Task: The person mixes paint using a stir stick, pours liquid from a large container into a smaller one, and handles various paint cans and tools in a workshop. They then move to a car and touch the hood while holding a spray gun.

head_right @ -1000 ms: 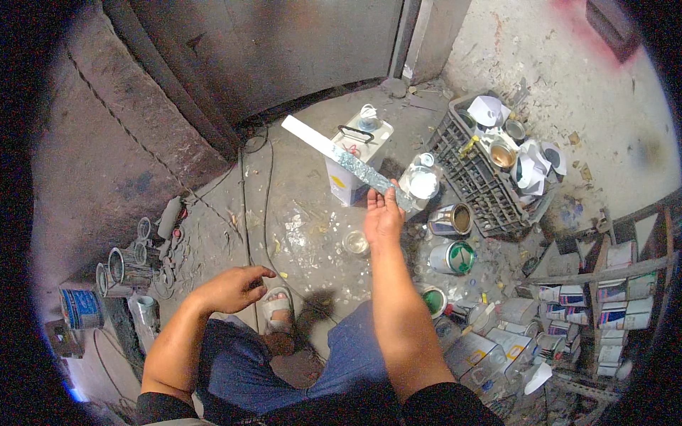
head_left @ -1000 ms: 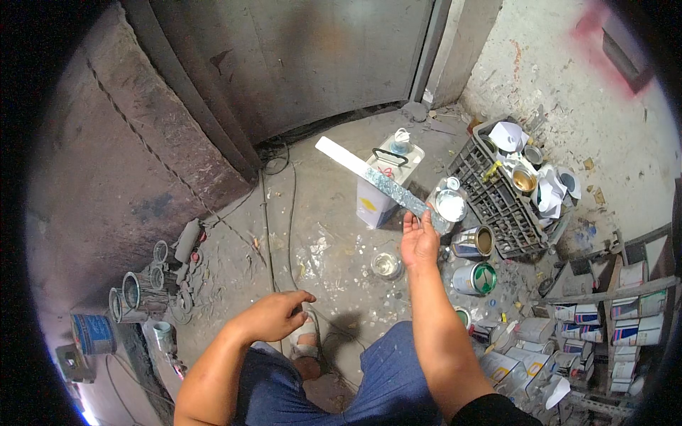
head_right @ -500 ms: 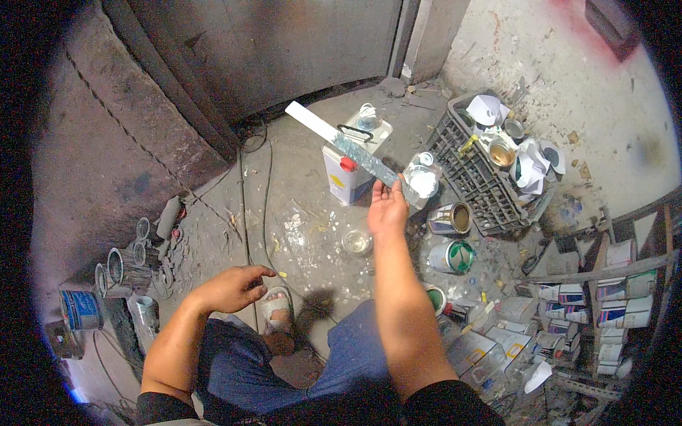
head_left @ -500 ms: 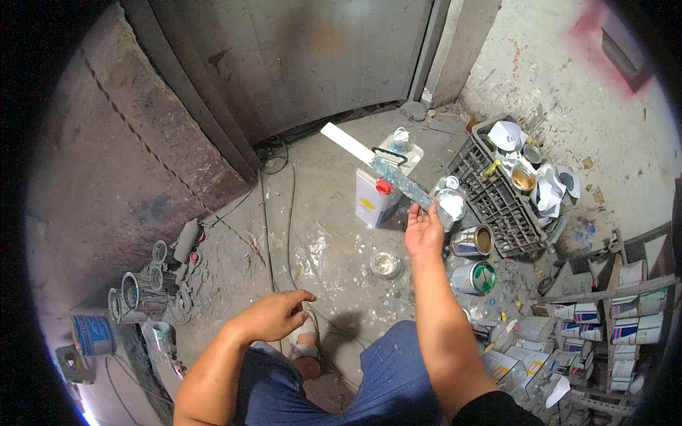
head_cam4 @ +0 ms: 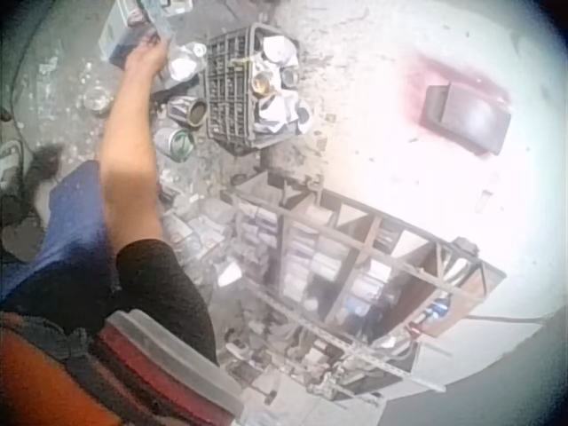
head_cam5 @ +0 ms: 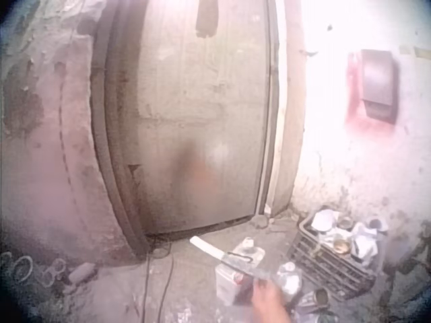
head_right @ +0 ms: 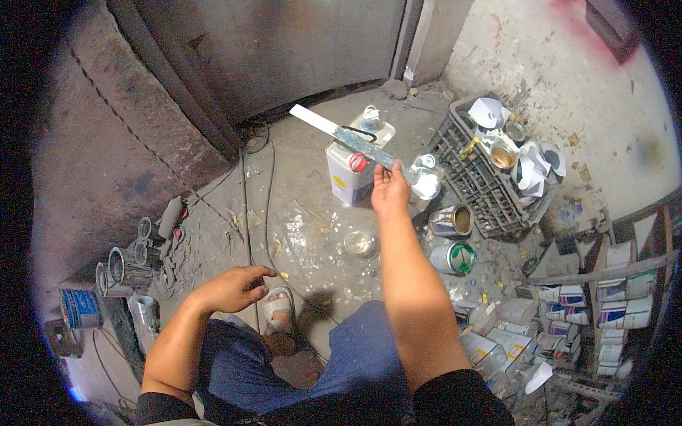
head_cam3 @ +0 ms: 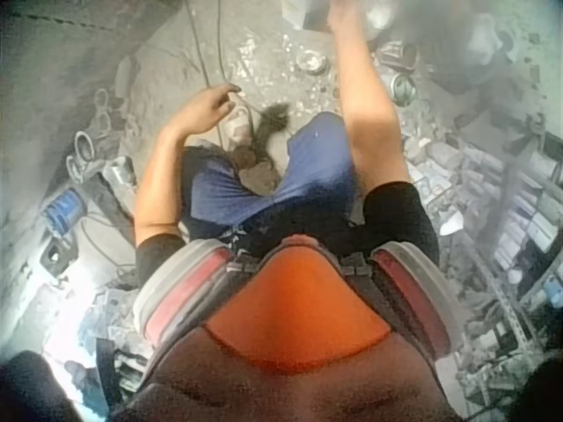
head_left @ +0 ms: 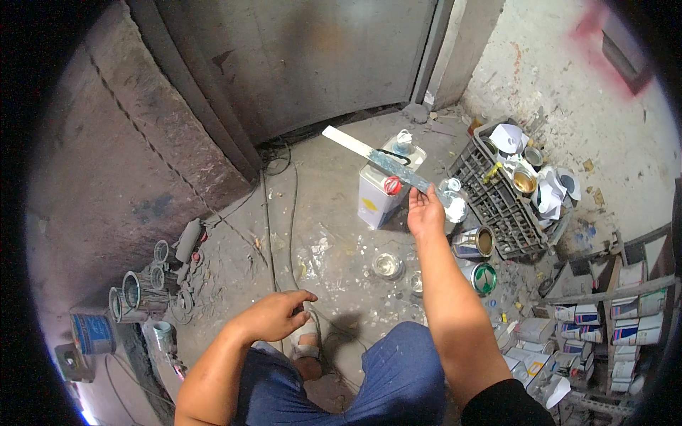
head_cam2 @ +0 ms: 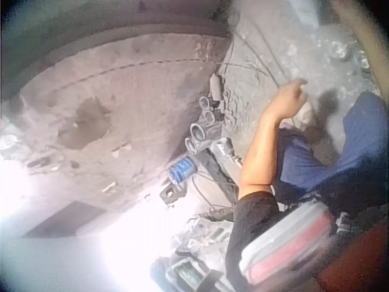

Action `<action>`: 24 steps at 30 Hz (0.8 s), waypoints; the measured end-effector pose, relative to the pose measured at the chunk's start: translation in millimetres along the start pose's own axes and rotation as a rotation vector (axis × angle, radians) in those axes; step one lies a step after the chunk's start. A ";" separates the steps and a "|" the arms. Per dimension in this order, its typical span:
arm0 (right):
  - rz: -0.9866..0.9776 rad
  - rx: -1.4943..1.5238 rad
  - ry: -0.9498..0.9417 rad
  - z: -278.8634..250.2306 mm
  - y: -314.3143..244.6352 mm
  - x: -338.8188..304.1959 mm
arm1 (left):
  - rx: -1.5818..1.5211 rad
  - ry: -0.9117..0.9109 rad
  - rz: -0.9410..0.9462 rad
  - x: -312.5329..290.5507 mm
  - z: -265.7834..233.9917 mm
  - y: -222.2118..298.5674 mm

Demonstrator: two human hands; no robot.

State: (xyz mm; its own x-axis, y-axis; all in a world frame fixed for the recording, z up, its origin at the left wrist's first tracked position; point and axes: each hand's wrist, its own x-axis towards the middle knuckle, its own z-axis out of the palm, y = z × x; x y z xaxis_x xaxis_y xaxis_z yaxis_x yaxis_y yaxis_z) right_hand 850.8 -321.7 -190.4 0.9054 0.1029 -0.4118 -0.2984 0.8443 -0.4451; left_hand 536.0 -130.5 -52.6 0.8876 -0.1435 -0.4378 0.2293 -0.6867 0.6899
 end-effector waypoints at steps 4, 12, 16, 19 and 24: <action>-0.015 -0.049 0.048 -5.0 -2.7 3.9 | 0.000 -0.004 -0.018 0.0 -1.6 2.8; 0.090 -0.066 0.043 -18.9 -4.2 -2.2 | 0.001 -0.001 0.004 1.1 -1.1 4.2; 0.102 -0.047 0.111 -23.4 -2.6 -33.3 | -0.005 -0.003 0.004 3.9 -1.1 2.8; 0.158 -0.106 -0.020 -41.7 -2.8 -68.6 | -0.001 0.005 0.029 7.9 -2.7 0.3; 0.245 -0.701 -0.238 -83.9 -24.9 -124.7 | -0.010 -0.010 0.043 18.4 -8.5 1.1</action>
State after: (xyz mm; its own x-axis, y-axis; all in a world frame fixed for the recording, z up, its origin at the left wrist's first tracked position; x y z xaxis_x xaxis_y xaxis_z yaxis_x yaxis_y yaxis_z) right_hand 719.9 -399.6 -194.7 0.8060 0.4207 -0.4163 -0.5472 0.2616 -0.7951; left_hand 556.0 -127.9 -55.0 0.8927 -0.1800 -0.4131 0.1948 -0.6727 0.7139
